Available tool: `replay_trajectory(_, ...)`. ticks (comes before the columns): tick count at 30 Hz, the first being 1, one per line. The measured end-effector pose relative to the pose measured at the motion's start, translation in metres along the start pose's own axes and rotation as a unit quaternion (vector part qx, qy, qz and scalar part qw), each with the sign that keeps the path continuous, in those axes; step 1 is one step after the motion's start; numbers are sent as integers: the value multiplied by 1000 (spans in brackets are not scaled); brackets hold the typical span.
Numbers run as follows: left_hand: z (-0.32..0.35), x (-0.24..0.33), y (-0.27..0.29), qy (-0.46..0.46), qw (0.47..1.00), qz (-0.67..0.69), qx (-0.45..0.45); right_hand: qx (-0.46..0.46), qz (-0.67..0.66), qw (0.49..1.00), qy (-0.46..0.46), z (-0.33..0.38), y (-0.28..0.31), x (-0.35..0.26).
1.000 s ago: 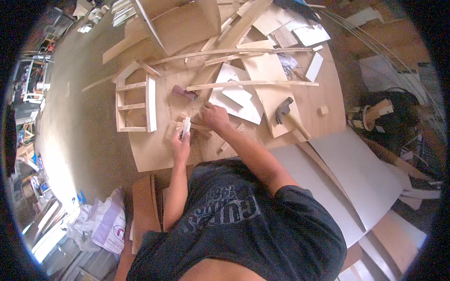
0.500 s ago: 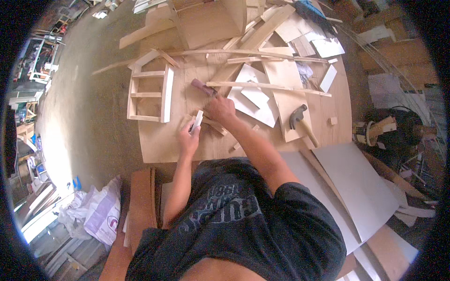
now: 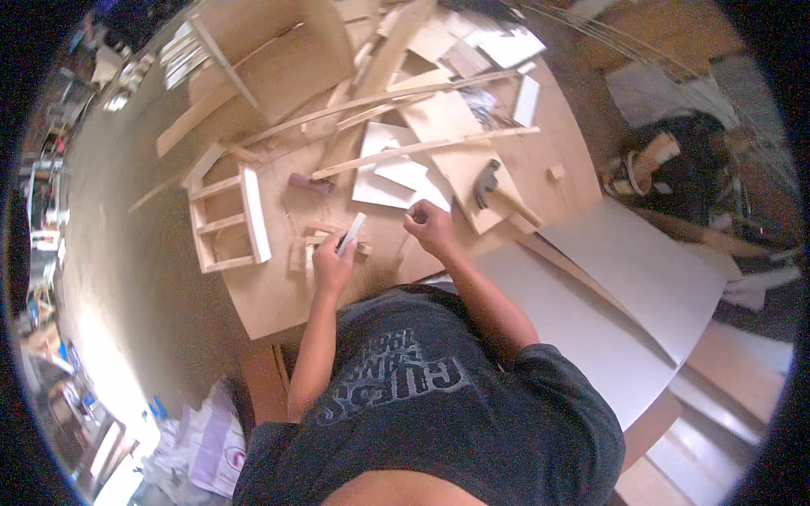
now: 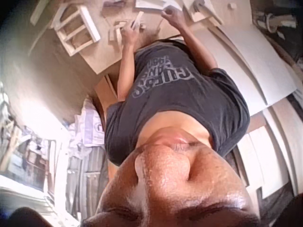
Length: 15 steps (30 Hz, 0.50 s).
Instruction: The person assembles pieces of a small wooden model house with a hammer.
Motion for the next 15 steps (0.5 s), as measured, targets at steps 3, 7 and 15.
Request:
replay_trajectory(3, 0, 30, -41, -47, 998, -3, -52, 67, -115, 988, -74, 22, 37, 51)
replay_trajectory(7, 5, 55, -99, -102, 987, 5, -128, 138, -96, 981, -94, 49, 84, 68)
replay_trajectory(15, 13, 80, -206, -175, 973, -58, -140, 216, -113, 961, -129, 73, 141, 129)
Point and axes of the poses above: each hand's wrist, its own z-axis away from the middle knuckle, its own y-axis out of the back of the hand, x = y × z, the point moved 2 cm from there along -z, towards the middle knuckle
